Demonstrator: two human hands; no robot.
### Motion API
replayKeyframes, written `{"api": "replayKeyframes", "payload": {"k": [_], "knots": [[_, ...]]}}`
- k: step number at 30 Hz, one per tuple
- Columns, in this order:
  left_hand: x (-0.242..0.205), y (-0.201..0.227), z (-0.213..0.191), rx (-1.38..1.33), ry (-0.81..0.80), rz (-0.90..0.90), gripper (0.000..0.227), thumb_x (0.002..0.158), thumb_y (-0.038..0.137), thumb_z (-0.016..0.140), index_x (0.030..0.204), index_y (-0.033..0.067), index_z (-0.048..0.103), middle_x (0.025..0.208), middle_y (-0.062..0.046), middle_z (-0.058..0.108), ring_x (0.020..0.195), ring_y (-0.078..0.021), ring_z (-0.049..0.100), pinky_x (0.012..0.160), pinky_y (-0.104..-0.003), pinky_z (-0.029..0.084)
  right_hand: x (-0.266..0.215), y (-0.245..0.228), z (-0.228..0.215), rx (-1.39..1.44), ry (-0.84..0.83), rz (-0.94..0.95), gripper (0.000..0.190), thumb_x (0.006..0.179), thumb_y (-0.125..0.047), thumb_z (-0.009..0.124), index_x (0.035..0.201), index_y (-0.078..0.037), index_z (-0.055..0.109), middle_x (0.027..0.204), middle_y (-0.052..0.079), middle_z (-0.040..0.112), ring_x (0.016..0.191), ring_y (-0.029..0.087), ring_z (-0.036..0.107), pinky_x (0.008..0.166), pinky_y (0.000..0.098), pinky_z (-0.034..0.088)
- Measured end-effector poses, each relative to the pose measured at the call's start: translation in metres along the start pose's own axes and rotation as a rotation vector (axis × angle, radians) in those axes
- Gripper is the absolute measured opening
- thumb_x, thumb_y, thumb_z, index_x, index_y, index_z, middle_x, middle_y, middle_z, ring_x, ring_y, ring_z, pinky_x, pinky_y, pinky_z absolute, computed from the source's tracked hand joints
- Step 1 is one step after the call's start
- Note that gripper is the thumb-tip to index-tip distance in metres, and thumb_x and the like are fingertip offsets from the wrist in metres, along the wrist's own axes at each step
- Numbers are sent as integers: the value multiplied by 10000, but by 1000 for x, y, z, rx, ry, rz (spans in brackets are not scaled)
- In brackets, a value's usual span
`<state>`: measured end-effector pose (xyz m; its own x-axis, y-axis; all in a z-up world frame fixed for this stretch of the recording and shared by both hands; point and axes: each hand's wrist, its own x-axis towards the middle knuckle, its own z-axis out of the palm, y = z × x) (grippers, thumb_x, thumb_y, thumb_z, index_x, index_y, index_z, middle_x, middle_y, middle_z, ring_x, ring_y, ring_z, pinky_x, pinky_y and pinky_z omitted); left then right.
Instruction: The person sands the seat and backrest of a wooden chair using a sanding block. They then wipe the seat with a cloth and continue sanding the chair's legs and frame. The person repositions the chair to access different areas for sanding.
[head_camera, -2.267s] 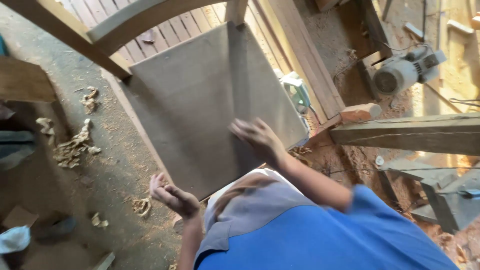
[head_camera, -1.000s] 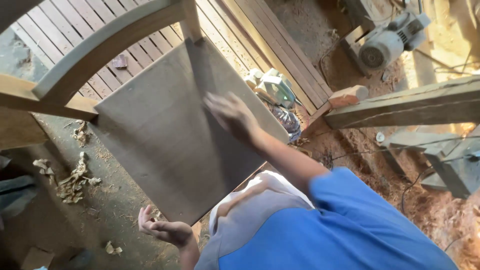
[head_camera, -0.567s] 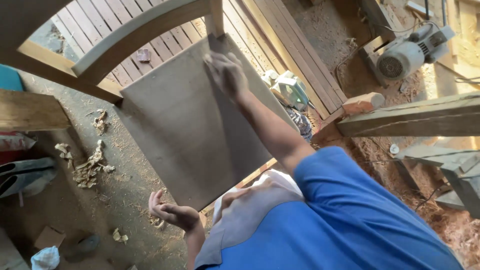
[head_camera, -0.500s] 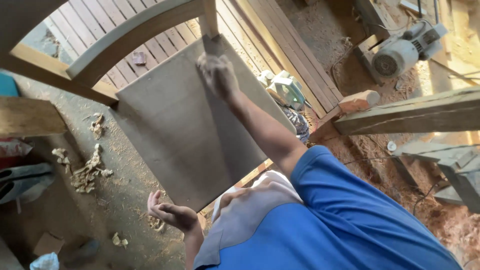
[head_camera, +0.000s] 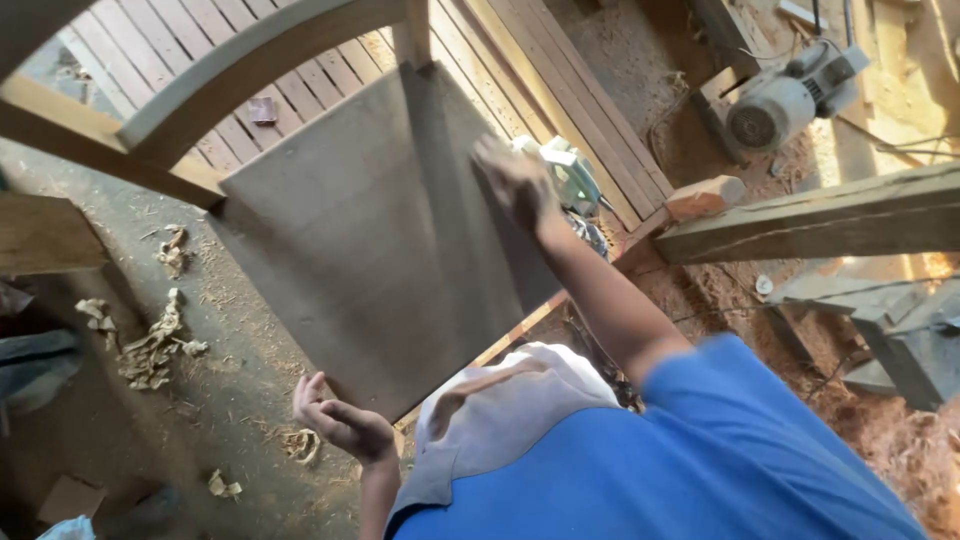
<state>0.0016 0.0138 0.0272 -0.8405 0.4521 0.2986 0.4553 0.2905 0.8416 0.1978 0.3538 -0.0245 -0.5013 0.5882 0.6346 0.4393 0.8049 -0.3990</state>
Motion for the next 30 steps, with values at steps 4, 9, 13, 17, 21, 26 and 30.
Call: {"api": "replayKeyframes", "payload": {"k": [4, 9, 13, 17, 21, 26, 30], "knots": [[-3, -4, 2, 20, 8, -45, 706, 1134, 522, 204, 1209, -91, 544, 1319, -314, 480, 1276, -425, 466, 1125, -536, 384, 56, 19, 31, 92, -132, 450, 220, 1012, -220, 667, 1180, -113, 761, 1223, 129, 759, 1114, 221, 698, 964, 381, 458], [-4, -8, 1, 30, -3, -78, 686, 1137, 516, 211, 1221, -81, 538, 1350, -293, 464, 1290, -409, 462, 1062, -510, 425, -38, -36, -48, 94, -62, -55, 331, 1135, -170, 434, 1283, 10, 668, 1275, 197, 700, 1145, 306, 732, 999, 397, 635], [-4, -10, 5, 66, 49, 0, 682, 1145, 487, 217, 1182, -96, 567, 1295, -294, 510, 1291, -423, 473, 1132, -542, 370, -117, -90, -118, -77, -110, 226, 268, 1038, -266, 644, 1240, -128, 753, 1279, 88, 740, 959, 190, 667, 933, 310, 400], [-1, 1, 3, 23, 45, -64, 715, 1127, 537, 217, 1175, -83, 569, 1334, -276, 483, 1296, -396, 465, 1118, -529, 389, -101, -54, -82, -130, -54, 268, 250, 985, -87, 734, 1235, -72, 733, 1208, 83, 770, 1121, 202, 728, 926, 308, 468], [-6, -15, 4, -5, 32, -106, 655, 1134, 501, 241, 1211, -76, 543, 1289, -272, 483, 1269, -399, 483, 1111, -505, 387, -53, 13, -43, -44, -63, 355, 237, 1027, -122, 686, 1243, -199, 745, 1092, -98, 810, 922, 18, 694, 695, 212, 377], [-1, -15, 7, 59, 10, -45, 709, 1138, 517, 217, 1227, -107, 540, 1300, -302, 491, 1265, -417, 484, 1108, -520, 392, -86, -48, -118, -45, -111, 150, 189, 1083, -114, 592, 1156, -47, 754, 959, 43, 772, 784, 111, 595, 604, 211, 384], [-9, -28, 7, 80, 33, -105, 738, 1117, 567, 235, 1237, -88, 552, 1308, -287, 491, 1260, -413, 498, 1096, -502, 392, -143, -38, -132, -36, -140, 180, 208, 935, -54, 775, 1142, -77, 771, 1134, 97, 787, 992, 180, 730, 853, 288, 508]]}}
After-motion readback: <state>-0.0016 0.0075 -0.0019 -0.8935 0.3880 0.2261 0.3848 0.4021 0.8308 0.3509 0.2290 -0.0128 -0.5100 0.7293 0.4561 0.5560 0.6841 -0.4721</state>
